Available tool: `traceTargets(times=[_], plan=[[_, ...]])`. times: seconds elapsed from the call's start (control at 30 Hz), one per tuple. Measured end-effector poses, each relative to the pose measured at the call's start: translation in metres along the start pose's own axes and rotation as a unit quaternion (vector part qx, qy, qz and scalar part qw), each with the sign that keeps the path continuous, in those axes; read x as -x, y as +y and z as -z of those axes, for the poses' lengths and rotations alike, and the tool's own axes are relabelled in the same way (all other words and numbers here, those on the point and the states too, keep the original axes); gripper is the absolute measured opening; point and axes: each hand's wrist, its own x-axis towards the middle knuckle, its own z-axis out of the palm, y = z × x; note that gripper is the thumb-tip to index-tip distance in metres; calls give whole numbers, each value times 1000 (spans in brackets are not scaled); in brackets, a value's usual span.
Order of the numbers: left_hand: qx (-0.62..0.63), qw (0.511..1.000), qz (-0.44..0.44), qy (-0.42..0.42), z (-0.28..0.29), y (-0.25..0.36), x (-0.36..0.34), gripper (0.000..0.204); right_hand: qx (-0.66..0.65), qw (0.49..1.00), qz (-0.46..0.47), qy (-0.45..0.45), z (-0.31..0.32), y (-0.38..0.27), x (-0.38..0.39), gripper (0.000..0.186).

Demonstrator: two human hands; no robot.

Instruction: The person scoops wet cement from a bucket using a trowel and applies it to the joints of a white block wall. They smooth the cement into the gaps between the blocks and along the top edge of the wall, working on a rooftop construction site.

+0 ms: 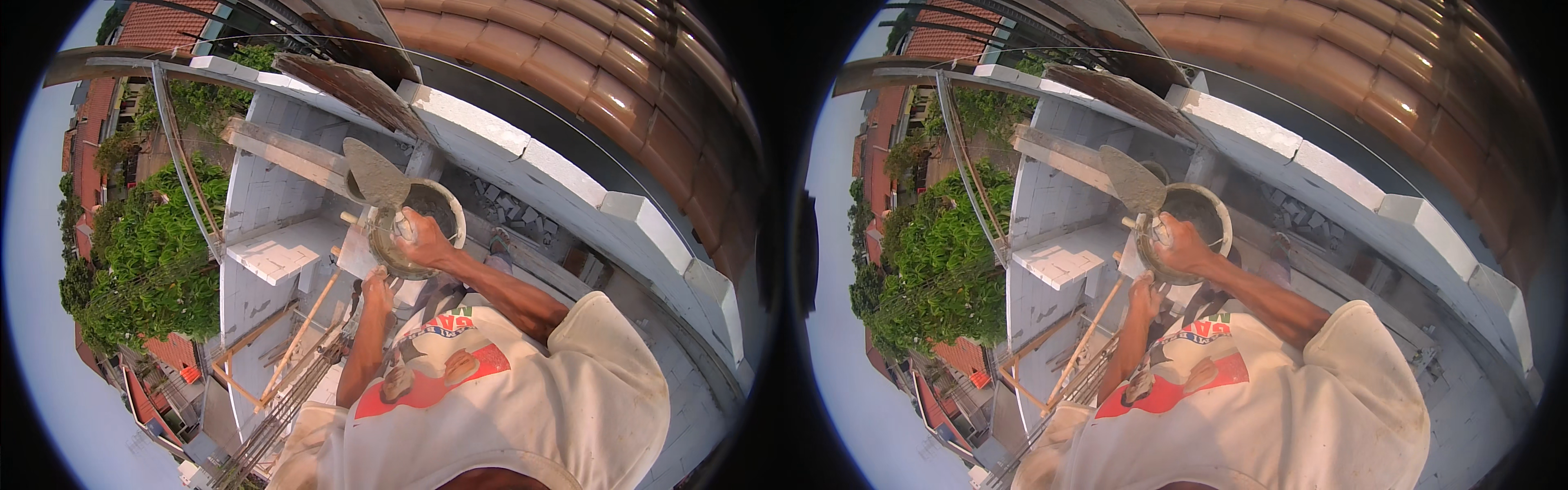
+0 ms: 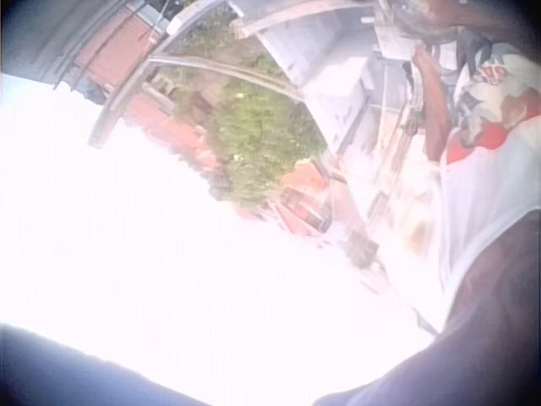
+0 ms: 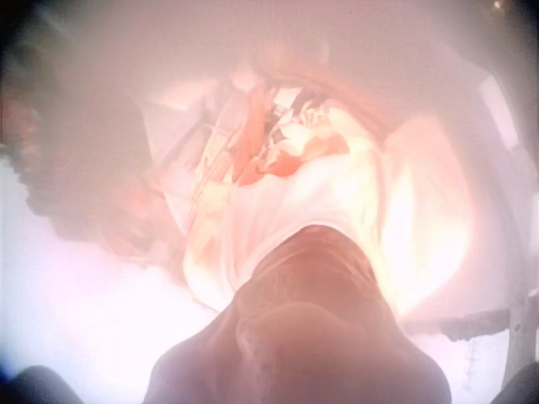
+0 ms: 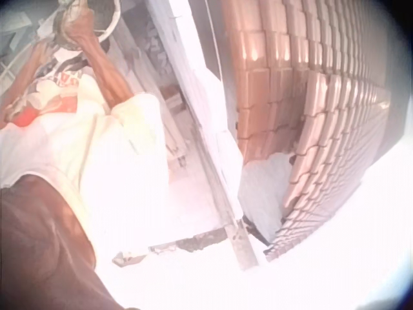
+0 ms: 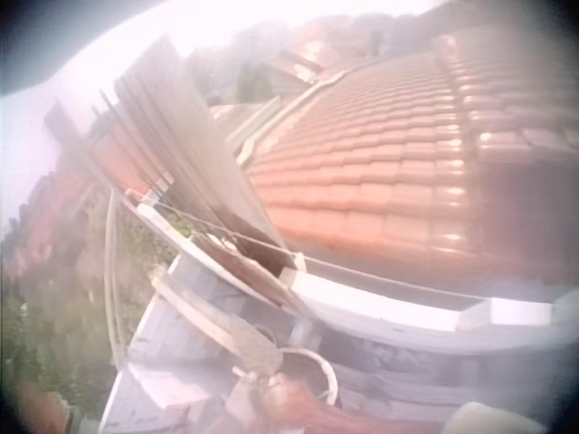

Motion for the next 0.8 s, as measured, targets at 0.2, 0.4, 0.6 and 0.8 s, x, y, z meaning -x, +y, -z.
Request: traceTargets(times=[0.2,0.4,0.6,0.8], plan=[[-379,923,-70,6,25,-57,-18,65,49,993,-104,16,46,21,48,34],[-528,848,-9,-39,20,-88,4,103,70,985,-155,11,85,58,60,26],[-529,848,35,8,9,-98,-6,118,101,979,-175,-23,89,102,53,24],[-551,822,135,43,-3,-77,-53,118,57,944,-326,3,66,116,18,22]])
